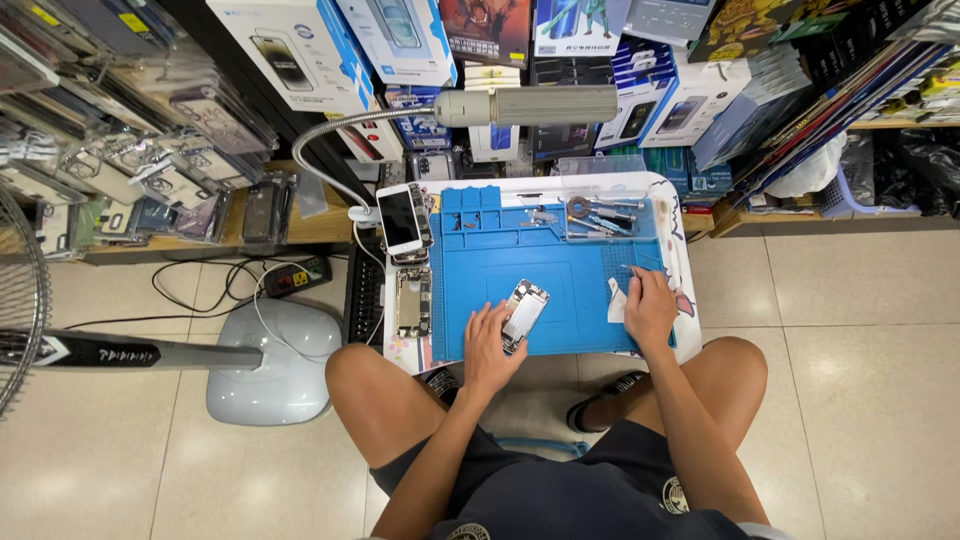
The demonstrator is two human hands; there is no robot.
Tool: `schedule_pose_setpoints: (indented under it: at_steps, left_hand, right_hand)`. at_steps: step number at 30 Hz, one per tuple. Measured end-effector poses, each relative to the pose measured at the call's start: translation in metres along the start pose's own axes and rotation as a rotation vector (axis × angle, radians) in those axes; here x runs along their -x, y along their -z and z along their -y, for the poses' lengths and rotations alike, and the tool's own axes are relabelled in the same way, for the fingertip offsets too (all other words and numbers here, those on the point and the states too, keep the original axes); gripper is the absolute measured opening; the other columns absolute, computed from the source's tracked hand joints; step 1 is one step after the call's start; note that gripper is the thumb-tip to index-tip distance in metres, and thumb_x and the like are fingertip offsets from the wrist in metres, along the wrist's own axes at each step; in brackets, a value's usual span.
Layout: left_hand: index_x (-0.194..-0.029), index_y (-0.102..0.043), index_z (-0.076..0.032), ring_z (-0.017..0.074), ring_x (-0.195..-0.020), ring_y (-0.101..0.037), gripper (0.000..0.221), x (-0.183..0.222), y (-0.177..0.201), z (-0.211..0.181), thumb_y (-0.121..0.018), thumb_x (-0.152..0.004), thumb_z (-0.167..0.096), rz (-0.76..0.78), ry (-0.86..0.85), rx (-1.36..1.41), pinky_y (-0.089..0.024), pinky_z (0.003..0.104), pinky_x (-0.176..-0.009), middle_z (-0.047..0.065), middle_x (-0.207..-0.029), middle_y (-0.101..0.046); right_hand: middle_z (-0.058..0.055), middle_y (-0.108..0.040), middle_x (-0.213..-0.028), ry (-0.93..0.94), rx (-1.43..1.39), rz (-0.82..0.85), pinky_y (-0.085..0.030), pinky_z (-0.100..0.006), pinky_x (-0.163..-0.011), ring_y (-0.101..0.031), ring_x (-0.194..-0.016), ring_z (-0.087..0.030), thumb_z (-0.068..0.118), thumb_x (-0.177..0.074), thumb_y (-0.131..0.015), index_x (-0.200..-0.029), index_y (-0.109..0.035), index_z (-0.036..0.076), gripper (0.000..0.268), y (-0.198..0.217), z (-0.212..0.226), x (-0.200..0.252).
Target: The person cleans the internal components of a disassembled smartphone using a cotton swab and a small metal tool. They wipe the circuit board and battery area, then use the metal tool to scrape or adjust small parts on the board.
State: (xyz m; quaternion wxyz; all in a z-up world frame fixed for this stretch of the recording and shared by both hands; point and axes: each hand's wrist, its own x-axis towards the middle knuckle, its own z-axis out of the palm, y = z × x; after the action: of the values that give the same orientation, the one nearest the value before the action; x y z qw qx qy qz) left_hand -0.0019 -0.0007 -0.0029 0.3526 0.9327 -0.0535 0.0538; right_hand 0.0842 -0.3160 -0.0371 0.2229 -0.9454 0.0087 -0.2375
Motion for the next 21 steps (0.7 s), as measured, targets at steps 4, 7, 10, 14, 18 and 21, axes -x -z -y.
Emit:
schedule_pose_setpoints:
  at_steps: [4, 7, 10, 14, 18, 21]
  left_hand:
    - [-0.133, -0.056, -0.019, 0.0343, -0.147, -0.045, 0.056, -0.008, -0.002, 0.005, -0.076, -0.081, -0.03, 0.049, -0.025, -0.027, -0.024, 0.055, -0.126, 0.005, -0.152, -0.06]
    - [-0.126, -0.058, -0.019, 0.0332, -0.146, -0.048, 0.053, -0.025, -0.002, 0.006, -0.074, -0.076, -0.024, 0.122, -0.105, 0.011, -0.023, 0.056, -0.126, 0.006, -0.148, -0.065]
    - [-0.124, -0.057, -0.02, 0.0351, -0.144, -0.05, 0.059, -0.031, -0.004, 0.01, -0.077, -0.069, -0.023, 0.157, -0.183, 0.039, -0.026, 0.059, -0.125, 0.007, -0.147, -0.065]
    - [-0.128, -0.058, -0.019, 0.0328, -0.141, -0.052, 0.057, -0.028, 0.009, 0.004, -0.078, -0.074, -0.019, 0.132, -0.187, 0.002, -0.03, 0.057, -0.123, 0.008, -0.149, -0.062]
    - [-0.136, -0.06, -0.019, 0.0291, -0.144, -0.048, 0.058, -0.011, 0.015, 0.017, -0.083, -0.085, -0.029, 0.088, -0.074, -0.04, -0.029, 0.052, -0.124, 0.007, -0.147, -0.06]
    - [-0.138, -0.062, -0.018, 0.0287, -0.143, -0.05, 0.05, -0.007, 0.022, 0.018, -0.08, -0.092, -0.025, 0.126, -0.067, 0.027, -0.028, 0.054, -0.125, 0.008, -0.146, -0.063]
  right_hand:
    - [-0.013, -0.067, -0.097, -0.085, -0.238, 0.084, -0.052, -0.045, -0.084, -0.069, -0.093, -0.036, 0.016, -0.113, -0.054, -0.124, -0.074, 0.007, 0.025, 0.014, -0.002, -0.004]
    - [-0.012, -0.071, -0.098, -0.113, -0.355, 0.141, -0.052, -0.045, -0.086, -0.071, -0.096, -0.034, 0.017, -0.112, -0.058, -0.125, -0.075, 0.007, 0.024, 0.017, -0.014, -0.009]
    - [-0.011, -0.075, -0.099, -0.15, -0.445, 0.242, -0.054, -0.042, -0.085, -0.073, -0.095, -0.031, 0.021, -0.113, -0.058, -0.126, -0.077, 0.007, 0.027, 0.022, -0.03, -0.007]
    - [-0.009, -0.077, -0.098, -0.197, -0.53, 0.29, -0.054, -0.039, -0.079, -0.071, -0.089, -0.024, 0.018, -0.113, -0.057, -0.132, -0.075, 0.011, 0.028, 0.04, -0.03, -0.005]
    - [-0.016, -0.072, -0.094, -0.183, -0.644, 0.109, -0.053, -0.035, -0.07, -0.066, -0.079, -0.023, 0.006, -0.112, -0.058, -0.134, -0.074, 0.003, 0.027, 0.052, -0.034, 0.001]
    - [-0.02, -0.067, -0.094, -0.157, -0.661, -0.025, -0.051, -0.037, -0.069, -0.062, -0.079, -0.025, -0.002, -0.115, -0.057, -0.136, -0.071, -0.006, 0.026, 0.062, -0.05, -0.002]
